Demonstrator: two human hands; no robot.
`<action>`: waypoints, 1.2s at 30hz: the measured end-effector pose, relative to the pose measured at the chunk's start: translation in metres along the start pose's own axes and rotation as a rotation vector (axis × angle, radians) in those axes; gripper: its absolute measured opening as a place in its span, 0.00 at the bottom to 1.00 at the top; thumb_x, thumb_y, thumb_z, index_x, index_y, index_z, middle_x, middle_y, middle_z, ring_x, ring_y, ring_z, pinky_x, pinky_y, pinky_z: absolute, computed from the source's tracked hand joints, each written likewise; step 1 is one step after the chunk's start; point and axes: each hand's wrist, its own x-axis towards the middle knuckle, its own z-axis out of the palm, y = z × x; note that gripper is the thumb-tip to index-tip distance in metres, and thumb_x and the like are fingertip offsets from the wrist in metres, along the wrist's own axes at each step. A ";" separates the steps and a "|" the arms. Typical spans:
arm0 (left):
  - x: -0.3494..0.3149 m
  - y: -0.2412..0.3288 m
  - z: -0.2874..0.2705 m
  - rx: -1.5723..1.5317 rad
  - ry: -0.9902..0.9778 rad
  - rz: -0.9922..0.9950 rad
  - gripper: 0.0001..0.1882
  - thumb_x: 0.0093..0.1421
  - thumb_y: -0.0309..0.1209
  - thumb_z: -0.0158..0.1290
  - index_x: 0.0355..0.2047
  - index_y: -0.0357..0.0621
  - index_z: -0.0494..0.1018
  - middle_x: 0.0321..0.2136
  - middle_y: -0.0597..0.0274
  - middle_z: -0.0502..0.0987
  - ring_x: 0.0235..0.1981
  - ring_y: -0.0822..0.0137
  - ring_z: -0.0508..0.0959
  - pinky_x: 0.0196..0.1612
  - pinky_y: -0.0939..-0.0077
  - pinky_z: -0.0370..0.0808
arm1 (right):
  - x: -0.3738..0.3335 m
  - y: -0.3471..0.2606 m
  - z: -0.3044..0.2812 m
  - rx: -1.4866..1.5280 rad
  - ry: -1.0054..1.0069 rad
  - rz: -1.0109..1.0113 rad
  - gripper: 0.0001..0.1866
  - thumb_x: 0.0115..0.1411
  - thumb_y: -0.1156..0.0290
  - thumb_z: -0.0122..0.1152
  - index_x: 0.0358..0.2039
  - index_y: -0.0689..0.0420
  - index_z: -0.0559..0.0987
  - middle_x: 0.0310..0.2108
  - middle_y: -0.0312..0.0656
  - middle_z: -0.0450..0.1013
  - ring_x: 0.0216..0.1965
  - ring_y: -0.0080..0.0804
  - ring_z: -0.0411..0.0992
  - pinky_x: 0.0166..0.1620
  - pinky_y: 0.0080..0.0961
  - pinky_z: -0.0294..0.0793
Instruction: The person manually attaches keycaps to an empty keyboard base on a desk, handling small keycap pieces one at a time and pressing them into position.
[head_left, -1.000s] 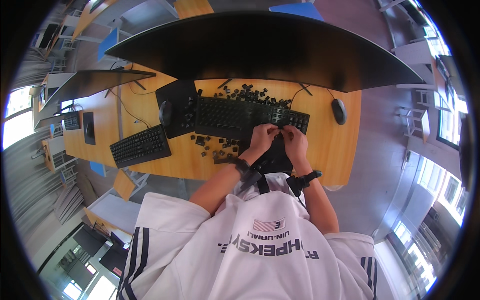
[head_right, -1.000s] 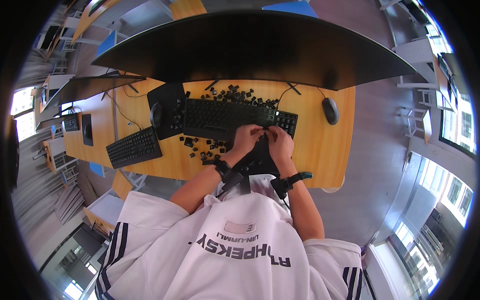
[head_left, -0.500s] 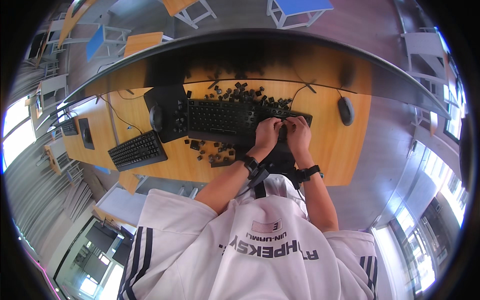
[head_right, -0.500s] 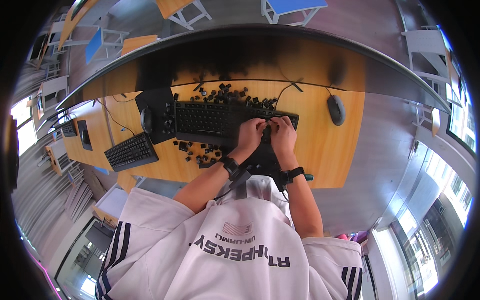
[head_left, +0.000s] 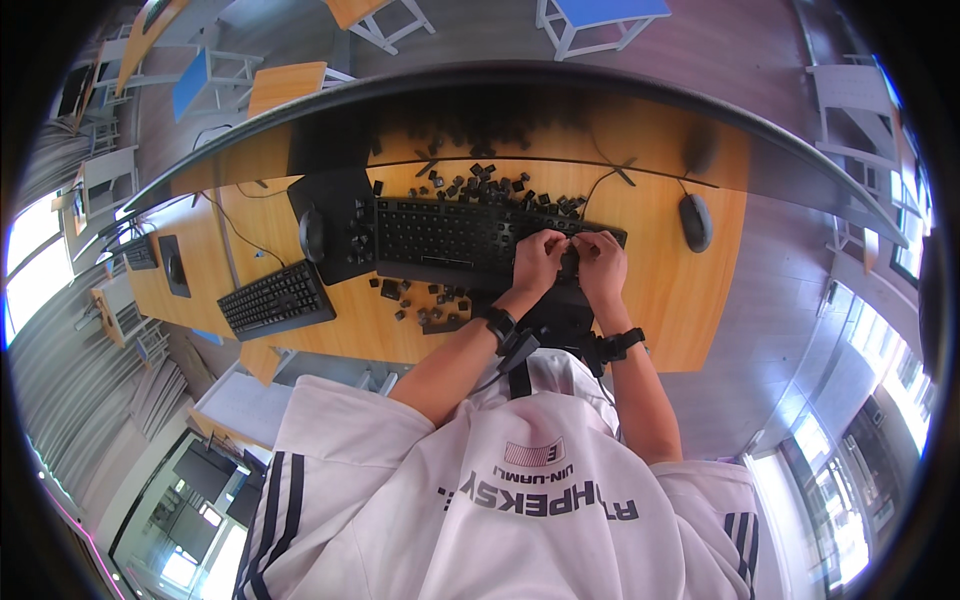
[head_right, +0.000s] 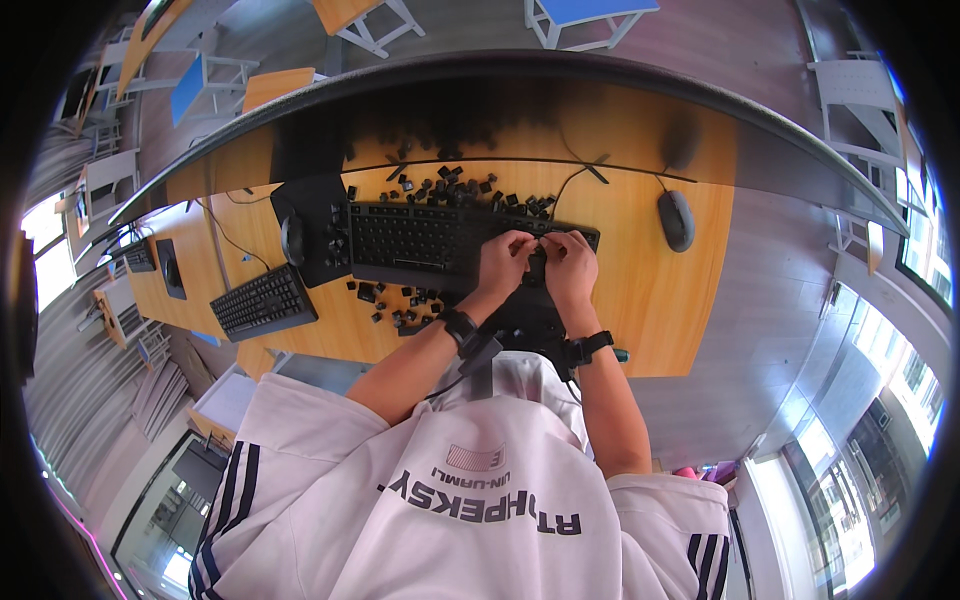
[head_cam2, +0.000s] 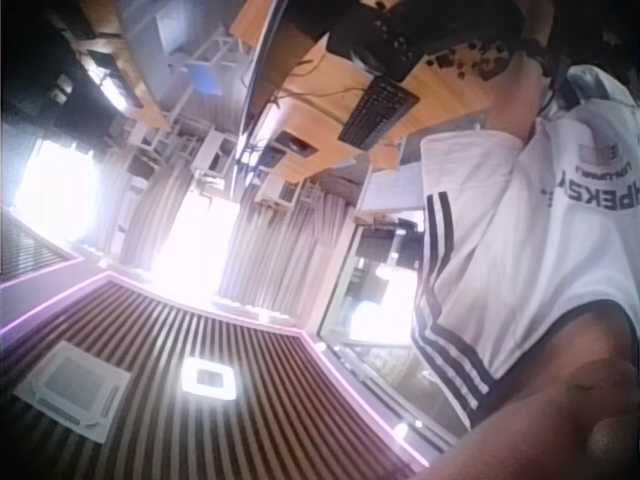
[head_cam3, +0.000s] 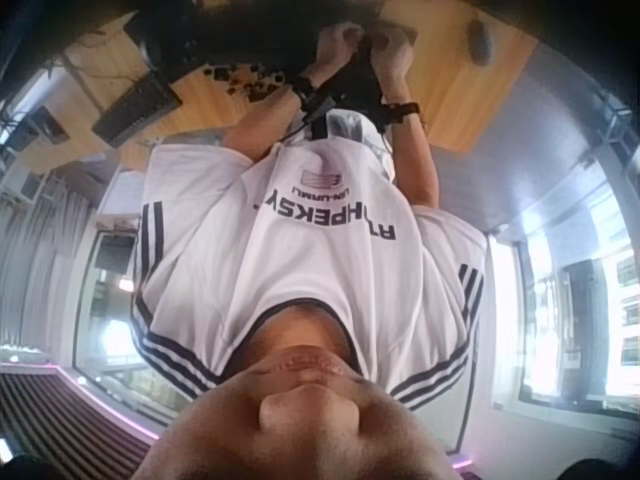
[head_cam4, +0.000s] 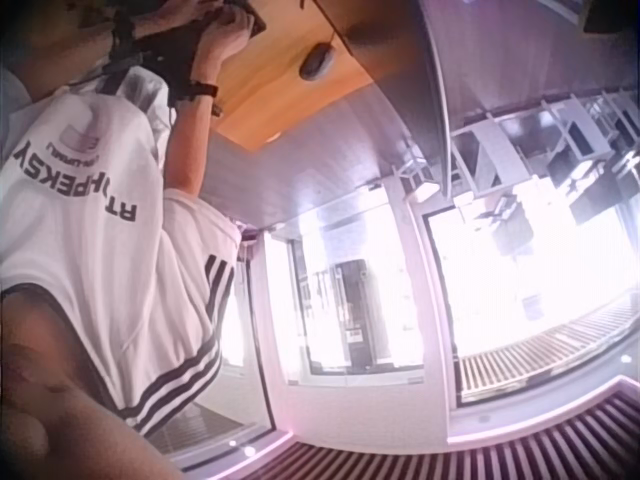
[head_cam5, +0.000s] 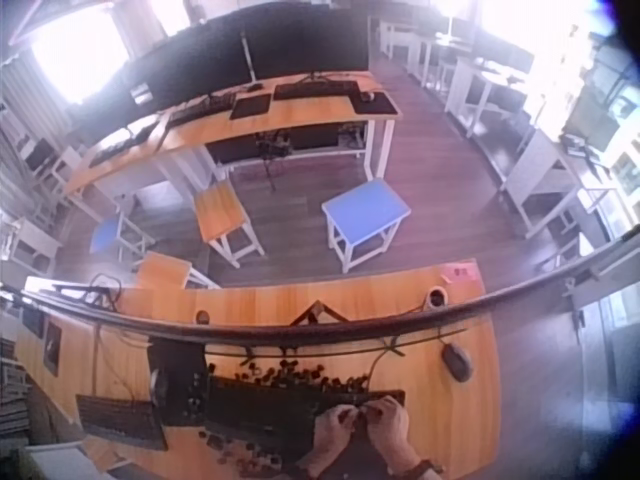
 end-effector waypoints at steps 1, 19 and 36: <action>0.001 0.000 -0.001 0.005 -0.006 -0.006 0.07 0.59 0.28 0.57 0.31 0.35 0.77 0.20 0.55 0.78 0.17 0.66 0.78 0.22 0.74 0.73 | 0.000 -0.001 0.000 0.005 0.002 0.007 0.03 0.53 0.73 0.65 0.27 0.58 0.82 0.26 0.41 0.75 0.27 0.39 0.76 0.30 0.30 0.73; 0.017 0.007 0.002 0.236 -0.044 -0.125 0.09 0.57 0.27 0.59 0.24 0.34 0.75 0.21 0.48 0.77 0.26 0.52 0.80 0.30 0.61 0.77 | 0.016 -0.010 0.003 -0.347 -0.149 0.238 0.07 0.53 0.65 0.65 0.28 0.54 0.83 0.29 0.46 0.79 0.35 0.47 0.77 0.38 0.39 0.76; -0.063 -0.014 -0.070 0.316 -0.276 0.171 0.10 0.54 0.33 0.60 0.27 0.38 0.77 0.23 0.53 0.79 0.27 0.55 0.80 0.31 0.65 0.76 | -0.104 0.009 -0.050 -0.201 -0.587 -0.111 0.12 0.49 0.64 0.70 0.33 0.53 0.82 0.30 0.42 0.78 0.33 0.40 0.78 0.36 0.34 0.76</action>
